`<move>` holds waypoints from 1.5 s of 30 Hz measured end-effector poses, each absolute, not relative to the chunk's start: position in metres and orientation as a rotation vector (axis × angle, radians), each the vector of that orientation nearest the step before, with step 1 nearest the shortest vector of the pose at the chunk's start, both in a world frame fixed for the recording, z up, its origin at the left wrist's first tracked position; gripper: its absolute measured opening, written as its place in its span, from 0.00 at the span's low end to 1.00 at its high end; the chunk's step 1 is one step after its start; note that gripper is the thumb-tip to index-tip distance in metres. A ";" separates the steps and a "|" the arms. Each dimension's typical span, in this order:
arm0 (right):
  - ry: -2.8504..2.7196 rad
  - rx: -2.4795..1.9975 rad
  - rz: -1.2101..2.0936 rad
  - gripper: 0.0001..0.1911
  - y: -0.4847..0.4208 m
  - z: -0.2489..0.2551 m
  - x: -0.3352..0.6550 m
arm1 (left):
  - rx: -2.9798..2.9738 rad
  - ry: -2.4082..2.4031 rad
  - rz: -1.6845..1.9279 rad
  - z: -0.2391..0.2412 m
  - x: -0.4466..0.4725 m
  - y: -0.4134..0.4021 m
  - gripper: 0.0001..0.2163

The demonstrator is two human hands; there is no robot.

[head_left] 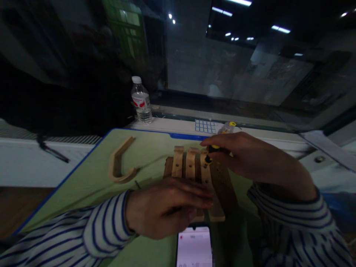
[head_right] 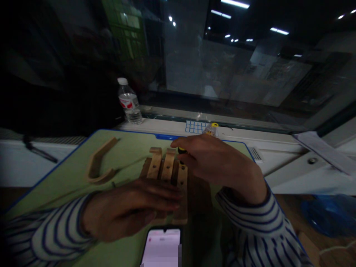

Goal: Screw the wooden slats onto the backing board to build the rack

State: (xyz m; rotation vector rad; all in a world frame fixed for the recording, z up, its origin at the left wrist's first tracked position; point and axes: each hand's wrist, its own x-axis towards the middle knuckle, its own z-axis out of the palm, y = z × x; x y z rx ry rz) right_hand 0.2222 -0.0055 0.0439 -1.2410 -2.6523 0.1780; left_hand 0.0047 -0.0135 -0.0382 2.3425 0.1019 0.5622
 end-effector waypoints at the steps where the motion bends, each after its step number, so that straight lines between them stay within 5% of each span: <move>1: -2.650 -1.250 0.189 0.15 -0.005 0.044 0.222 | 2.345 0.105 0.566 -0.038 0.005 -0.014 0.16; 20: -2.663 -1.321 0.150 0.11 -0.005 0.045 0.218 | 2.339 0.118 0.582 -0.042 0.004 -0.014 0.15; 36: -2.726 -1.125 0.100 0.23 -0.009 0.043 0.226 | 2.310 0.061 0.564 -0.045 0.003 -0.010 0.16; 45: -2.756 -1.097 0.179 0.20 -0.009 0.047 0.224 | 2.322 0.094 0.550 -0.045 0.003 -0.011 0.16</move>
